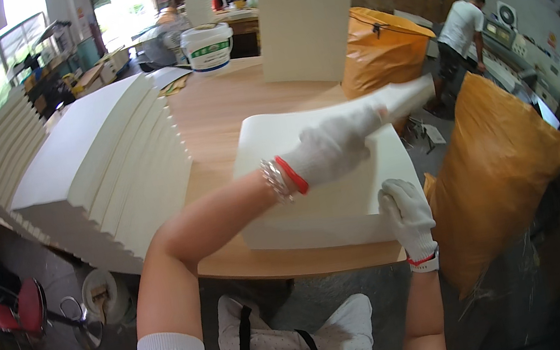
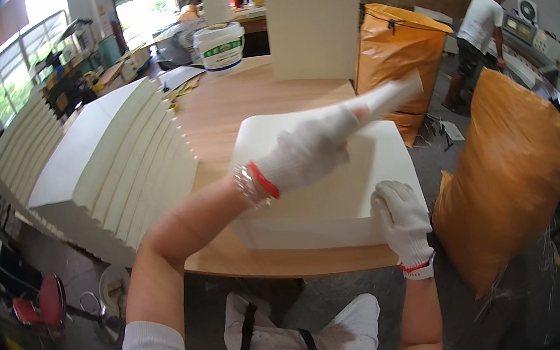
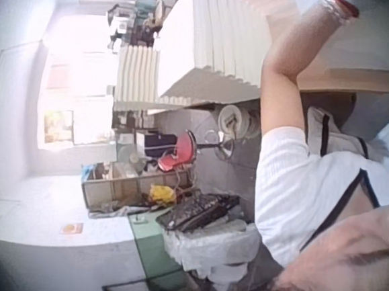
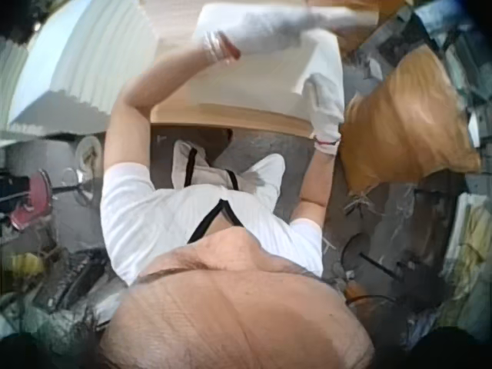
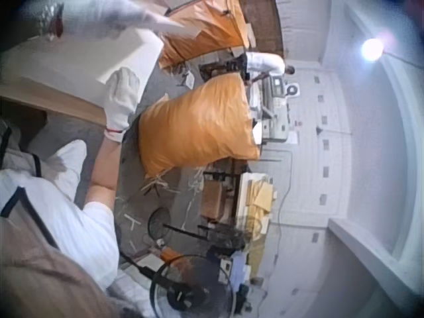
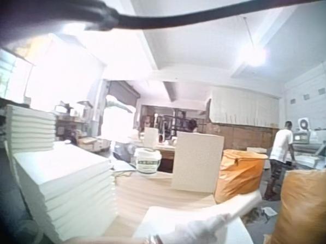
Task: The person picks up and aligns stacks of white paper sheets with serrated edges, moving them from one pile to another on a wooden table.
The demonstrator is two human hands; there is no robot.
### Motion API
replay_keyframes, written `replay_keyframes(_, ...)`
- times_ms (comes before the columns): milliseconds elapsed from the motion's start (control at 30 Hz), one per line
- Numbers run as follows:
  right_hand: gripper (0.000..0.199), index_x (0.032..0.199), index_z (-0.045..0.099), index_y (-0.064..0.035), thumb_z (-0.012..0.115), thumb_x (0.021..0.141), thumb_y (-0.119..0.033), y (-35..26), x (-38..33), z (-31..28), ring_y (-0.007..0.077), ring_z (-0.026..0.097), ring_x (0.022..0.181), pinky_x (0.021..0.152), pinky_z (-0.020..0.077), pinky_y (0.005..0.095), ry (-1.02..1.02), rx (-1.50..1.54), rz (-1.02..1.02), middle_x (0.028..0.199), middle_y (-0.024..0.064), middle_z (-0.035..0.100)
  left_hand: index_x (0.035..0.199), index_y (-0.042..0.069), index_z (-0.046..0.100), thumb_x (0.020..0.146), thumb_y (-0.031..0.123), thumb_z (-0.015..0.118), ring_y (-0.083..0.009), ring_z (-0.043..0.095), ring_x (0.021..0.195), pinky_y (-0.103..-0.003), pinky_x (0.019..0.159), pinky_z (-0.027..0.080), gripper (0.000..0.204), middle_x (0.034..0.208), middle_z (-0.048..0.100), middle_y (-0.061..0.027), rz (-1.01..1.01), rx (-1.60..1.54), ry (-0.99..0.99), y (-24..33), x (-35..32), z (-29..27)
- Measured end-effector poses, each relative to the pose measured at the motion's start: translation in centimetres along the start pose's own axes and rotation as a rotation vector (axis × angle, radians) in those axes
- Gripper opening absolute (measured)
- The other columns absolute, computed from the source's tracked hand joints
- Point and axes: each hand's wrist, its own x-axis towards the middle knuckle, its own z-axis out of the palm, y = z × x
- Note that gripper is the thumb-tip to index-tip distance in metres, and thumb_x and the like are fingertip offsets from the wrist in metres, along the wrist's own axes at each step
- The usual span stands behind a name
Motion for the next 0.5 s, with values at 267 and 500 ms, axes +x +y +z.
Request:
replay_keyframes(267, 0.016, 0.101, 0.063, -0.0045, 0.065, 0.090, -0.017, -5.2, 2.0, 4.7, 0.0389, 0.061, 0.104, 0.091, 0.0499, 0.0459, -0.121, -0.088, -0.144, 0.104, 0.0175, 0.065, 0.141, -0.001, 0.048, 0.083, -0.008, 0.058, -0.0097, 0.059, 0.088, -0.024, 0.072, 0.052, 0.059, 0.107, 0.062, -0.0061, -0.014, -0.614, 0.840, -6.4, -5.8, -12.5)
replay_keyframes(500, 0.029, 0.105, 0.061, -0.0018, 0.070, 0.082, -0.017, -15.5, 3.6, 13.7, 0.0362, 0.061, 0.108, 0.098, 0.0471, 0.0502, -0.249, 0.057, -0.516, 0.113, 0.0167, 0.062, 0.140, -0.002, 0.046, 0.085, -0.006, 0.061, -0.0083, 0.059, 0.087, -0.025, 0.072, 0.052, 0.057, 0.107, 0.062, -0.0052, -0.118, -0.777, 1.110, -9.9, -7.9, -14.3)
